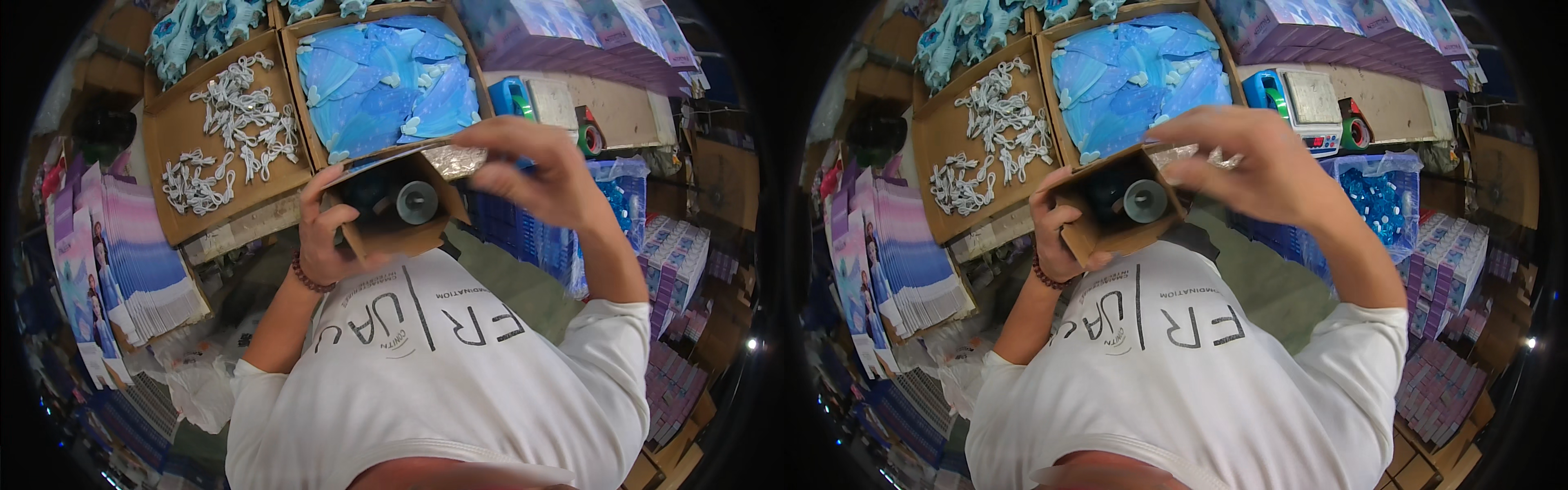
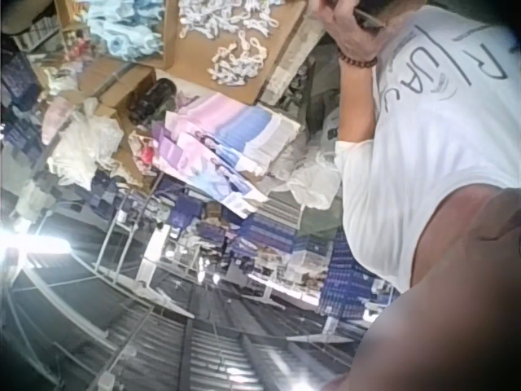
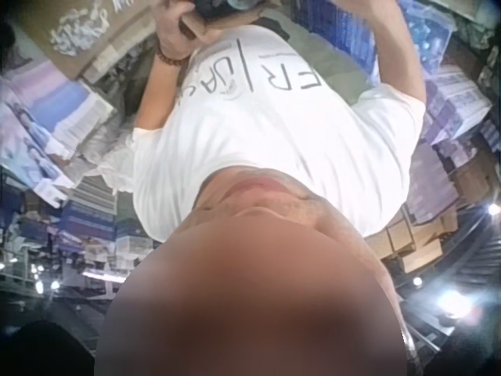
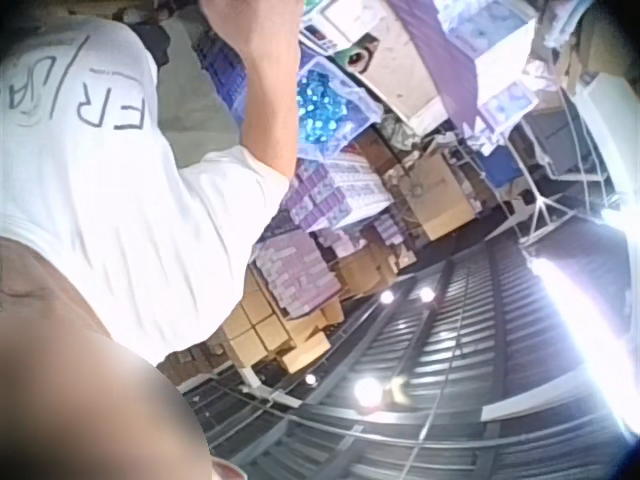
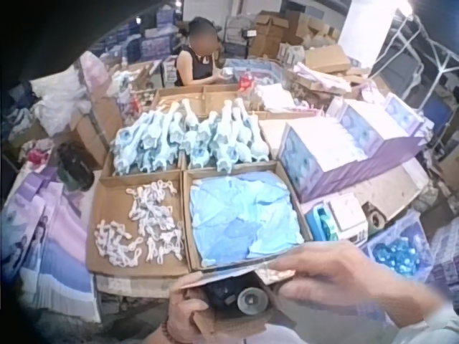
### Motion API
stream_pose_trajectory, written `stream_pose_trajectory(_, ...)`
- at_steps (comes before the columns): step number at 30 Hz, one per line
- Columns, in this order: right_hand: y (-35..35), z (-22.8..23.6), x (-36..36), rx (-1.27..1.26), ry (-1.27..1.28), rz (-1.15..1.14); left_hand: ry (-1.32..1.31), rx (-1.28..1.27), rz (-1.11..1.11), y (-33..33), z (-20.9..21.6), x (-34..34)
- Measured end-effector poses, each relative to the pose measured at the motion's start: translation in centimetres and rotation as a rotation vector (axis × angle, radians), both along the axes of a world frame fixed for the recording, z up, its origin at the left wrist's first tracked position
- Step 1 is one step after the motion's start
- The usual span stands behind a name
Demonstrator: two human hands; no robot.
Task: The person repeatedly assembles small kits by folding flat boxes, inserting a blue plastic toy and a blue paper insert, and closing the box. The finished boxes are stacked on the table.
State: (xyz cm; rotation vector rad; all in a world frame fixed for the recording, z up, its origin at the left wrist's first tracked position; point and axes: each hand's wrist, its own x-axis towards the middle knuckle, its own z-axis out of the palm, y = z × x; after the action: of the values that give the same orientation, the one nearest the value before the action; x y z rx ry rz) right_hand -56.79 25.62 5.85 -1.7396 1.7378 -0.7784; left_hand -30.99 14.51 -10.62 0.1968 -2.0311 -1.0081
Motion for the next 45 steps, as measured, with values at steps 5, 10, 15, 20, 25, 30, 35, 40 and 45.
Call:
stream_pose_trajectory(5,4.0,-2.9,-2.1,0.109,-0.152,-0.496,0.036,0.018,0.001,-0.6,-0.4,-0.2)
stream_pose_trajectory(10,6.3,-5.9,-1.5,0.161,-0.274,-0.593,0.053,0.075,-0.021,-1.1,0.7,-1.4)
stream_pose_trajectory(15,6.0,-7.0,-1.2,0.180,-0.313,-0.596,0.147,0.101,-0.036,-0.5,1.6,-0.3)
stream_pose_trajectory(20,3.9,-8.6,-2.0,0.237,-0.372,-0.548,0.022,0.164,0.024,-0.1,0.7,0.3)
stream_pose_trajectory(25,0.6,-9.7,-4.5,0.266,-0.319,-0.529,0.057,0.121,-0.043,-0.6,0.2,1.8)
stream_pose_trajectory(30,-6.0,-13.2,-9.0,0.157,-0.072,-0.382,-0.013,0.146,0.163,-4.8,-0.6,2.7)
stream_pose_trajectory(35,-13.5,-18.1,-16.5,0.164,0.499,-0.461,-0.422,0.123,0.335,-10.0,-3.6,-1.7)
stream_pose_trajectory(40,-17.2,-23.1,-21.3,0.435,0.807,-0.225,-0.730,-0.093,0.311,-14.5,-8.7,-8.5)
stream_pose_trajectory(45,-17.9,-25.4,-22.8,0.376,0.959,-0.090,-1.034,-0.361,0.390,-16.5,-11.9,-12.2)
